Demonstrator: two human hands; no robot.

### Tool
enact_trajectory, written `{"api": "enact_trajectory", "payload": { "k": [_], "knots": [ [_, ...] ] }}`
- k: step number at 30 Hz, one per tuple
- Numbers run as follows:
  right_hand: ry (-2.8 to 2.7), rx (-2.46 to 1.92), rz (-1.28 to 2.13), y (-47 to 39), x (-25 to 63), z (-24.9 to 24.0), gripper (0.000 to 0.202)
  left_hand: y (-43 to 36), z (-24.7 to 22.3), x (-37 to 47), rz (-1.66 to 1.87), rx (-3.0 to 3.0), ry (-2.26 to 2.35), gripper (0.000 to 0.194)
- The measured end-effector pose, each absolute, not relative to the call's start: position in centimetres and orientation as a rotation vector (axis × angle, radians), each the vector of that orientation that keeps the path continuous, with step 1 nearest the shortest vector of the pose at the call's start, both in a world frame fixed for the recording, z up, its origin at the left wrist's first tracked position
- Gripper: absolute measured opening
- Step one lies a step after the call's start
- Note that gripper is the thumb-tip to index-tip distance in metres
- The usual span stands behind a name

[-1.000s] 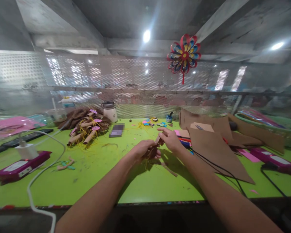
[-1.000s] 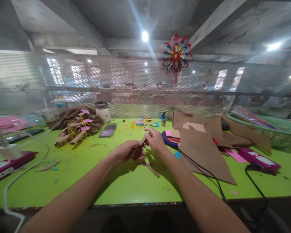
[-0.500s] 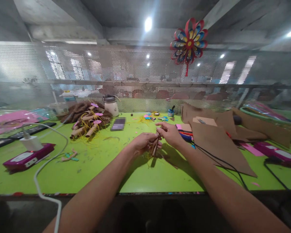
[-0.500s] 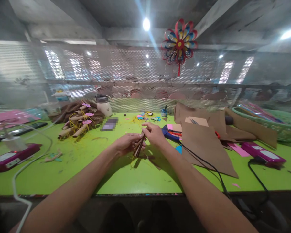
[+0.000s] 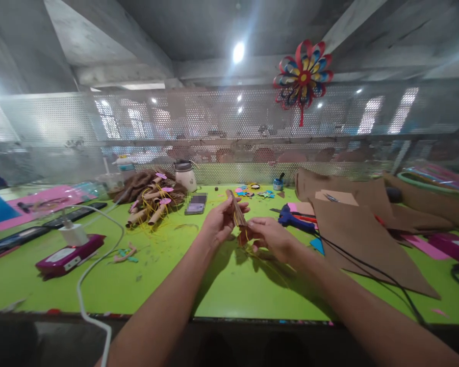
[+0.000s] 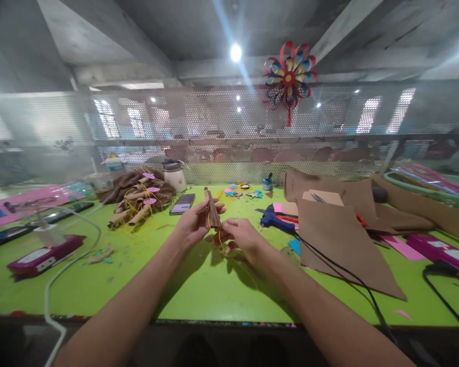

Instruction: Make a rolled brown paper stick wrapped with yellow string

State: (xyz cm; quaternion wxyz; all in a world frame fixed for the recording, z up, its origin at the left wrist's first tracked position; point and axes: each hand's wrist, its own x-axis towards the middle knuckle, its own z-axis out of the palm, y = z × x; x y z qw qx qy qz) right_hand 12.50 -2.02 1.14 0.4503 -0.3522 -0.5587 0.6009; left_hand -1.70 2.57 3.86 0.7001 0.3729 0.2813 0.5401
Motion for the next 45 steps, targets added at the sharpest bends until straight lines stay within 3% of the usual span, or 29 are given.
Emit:
{"api": "enact_trajectory", "payload": {
  "k": [5, 7, 11, 14, 21, 27, 30, 34, 38, 41, 45],
  "knots": [
    [-1.472, -0.951, 1.615, -3.3, 11.8, 1.4, 0.02, 3.1, 4.0, -2.2, 1.252, 0.775, 0.623, 0.02],
    [-1.554, -1.085, 1.361, -3.4, 11.7, 1.6, 0.019, 3.1, 4.2, -2.3, 1.263, 0.752, 0.614, 0.021],
    [-1.715, -1.079, 0.463, -3.9, 11.7, 2.0, 0.012, 3.0, 4.6, -2.5, 1.29, 0.718, 0.583, 0.023],
    [-1.742, -0.957, 0.174, -4.8, 11.4, 2.2, 0.012, 2.8, 4.8, -2.7, 1.284, 0.702, 0.48, 0.026],
    [-1.89, -0.717, 0.394, -6.8, 9.7, 1.6, 0.016, 2.1, 5.1, -2.8, 1.259, 0.694, 0.359, 0.031],
    [-1.752, -0.855, 0.667, -7.0, 9.0, 1.4, 0.031, 2.0, 5.2, -2.8, 1.256, 0.706, 0.381, 0.031],
    [-1.671, -0.92, 0.747, -6.6, 9.2, 1.3, 0.019, 2.0, 5.2, -2.7, 1.257, 0.716, 0.361, 0.032],
    [-1.492, -0.995, 0.627, -5.8, 9.8, 1.4, 0.018, 2.1, 5.1, -2.7, 1.261, 0.723, 0.355, 0.033],
    [-1.411, -1.012, 1.057, -5.0, 9.9, 1.7, 0.03, 2.1, 5.0, -2.4, 1.261, 0.74, 0.405, 0.03],
    [-1.329, -0.931, 1.335, -4.6, 9.9, 1.7, 0.027, 2.1, 5.0, -2.3, 1.253, 0.729, 0.45, 0.026],
    [-1.396, -0.965, 1.14, -4.2, 10.1, 1.3, 0.029, 2.1, 5.0, -2.1, 1.27, 0.679, 0.493, 0.023]
  ]
}}
